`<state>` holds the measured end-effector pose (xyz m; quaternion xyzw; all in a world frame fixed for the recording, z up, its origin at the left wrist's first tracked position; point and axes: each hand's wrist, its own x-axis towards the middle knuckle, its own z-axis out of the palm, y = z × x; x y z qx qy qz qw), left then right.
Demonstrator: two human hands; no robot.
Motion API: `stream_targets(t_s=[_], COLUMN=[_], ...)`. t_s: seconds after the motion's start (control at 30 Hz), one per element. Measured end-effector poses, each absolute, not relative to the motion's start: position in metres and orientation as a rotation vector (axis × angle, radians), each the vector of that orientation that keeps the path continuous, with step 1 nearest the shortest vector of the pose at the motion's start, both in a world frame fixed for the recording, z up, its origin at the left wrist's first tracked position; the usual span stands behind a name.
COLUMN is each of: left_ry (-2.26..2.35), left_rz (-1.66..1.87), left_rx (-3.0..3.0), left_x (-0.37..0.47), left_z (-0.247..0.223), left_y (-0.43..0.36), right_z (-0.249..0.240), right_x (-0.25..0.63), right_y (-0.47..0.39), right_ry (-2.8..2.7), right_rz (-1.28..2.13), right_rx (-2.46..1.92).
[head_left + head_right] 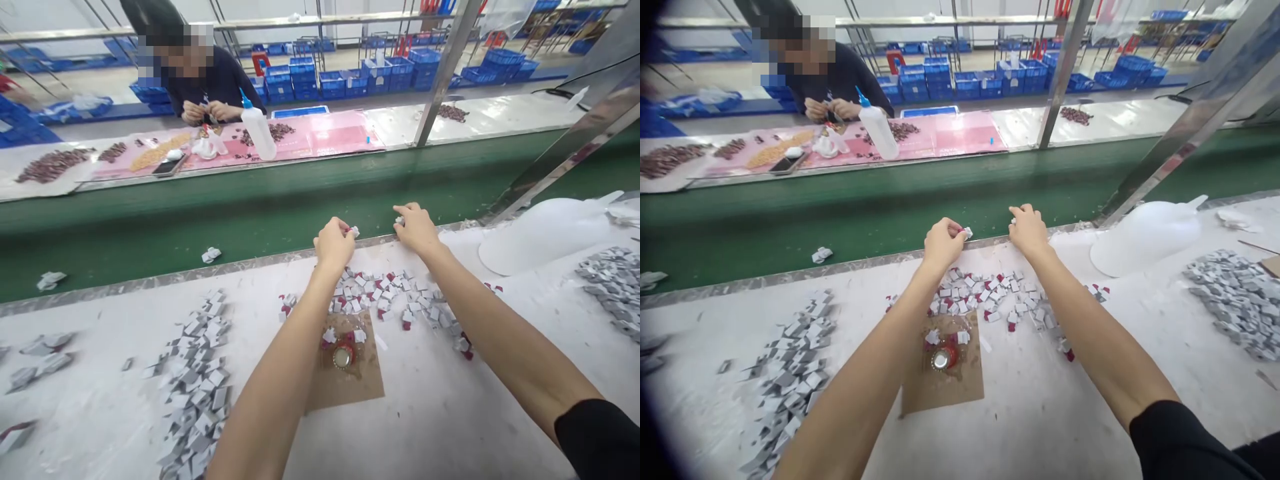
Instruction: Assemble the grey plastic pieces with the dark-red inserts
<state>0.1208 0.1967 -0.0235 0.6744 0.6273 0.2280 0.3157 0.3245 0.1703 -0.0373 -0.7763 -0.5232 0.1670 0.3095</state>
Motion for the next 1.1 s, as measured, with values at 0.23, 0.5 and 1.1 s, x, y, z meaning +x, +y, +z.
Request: stream_targets(t_s=[0.23, 0.5, 1.1], left_ry=[1.743, 1.641, 2.572], left_rz=[0.465, 0.621, 0.143], left_rx=[1.829, 1.993, 1.829], left_x=[0.138, 0.053, -0.09], left_z=[-0.024, -0.003, -0.033], left_y=[0.211, 0.063, -0.053], right_z=[-0.021, -0.016, -0.043], right_x=[0.31, 0.291, 0.287], right_y=[0.147, -0.01, -0.082], right_ry=[-1.392, -1.51, -1.678], right_rz=[0.56, 0.925, 0.903], right_rx=[-1.959, -1.635, -1.72])
